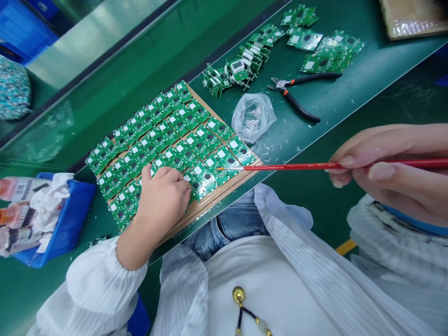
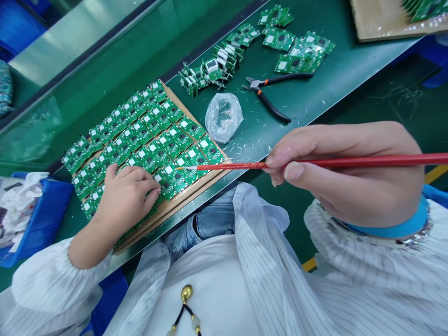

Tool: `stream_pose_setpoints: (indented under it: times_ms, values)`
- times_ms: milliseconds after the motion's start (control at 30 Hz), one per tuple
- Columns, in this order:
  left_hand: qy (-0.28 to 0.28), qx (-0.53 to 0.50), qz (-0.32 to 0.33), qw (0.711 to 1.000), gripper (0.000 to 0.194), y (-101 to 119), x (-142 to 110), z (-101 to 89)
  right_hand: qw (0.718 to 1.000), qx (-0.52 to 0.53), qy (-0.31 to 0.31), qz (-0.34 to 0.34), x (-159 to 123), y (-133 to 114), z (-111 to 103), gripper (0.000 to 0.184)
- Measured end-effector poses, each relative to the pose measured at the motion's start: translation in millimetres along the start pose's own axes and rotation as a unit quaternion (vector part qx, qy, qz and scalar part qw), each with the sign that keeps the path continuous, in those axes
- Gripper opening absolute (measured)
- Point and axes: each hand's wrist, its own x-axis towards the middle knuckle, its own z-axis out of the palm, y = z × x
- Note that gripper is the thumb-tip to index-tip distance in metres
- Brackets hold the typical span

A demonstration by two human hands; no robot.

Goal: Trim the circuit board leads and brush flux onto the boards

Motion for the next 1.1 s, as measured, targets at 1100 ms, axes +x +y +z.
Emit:
stream_pose_setpoints:
  times_ms: [1100]
  values:
    - [0.029, 0.021, 0.051, 0.998, 0.026, -0.7, -6.2, -1.8, 0.999, 0.008, -0.027, 0.022, 1.8, 4.1, -1.9, 0.014]
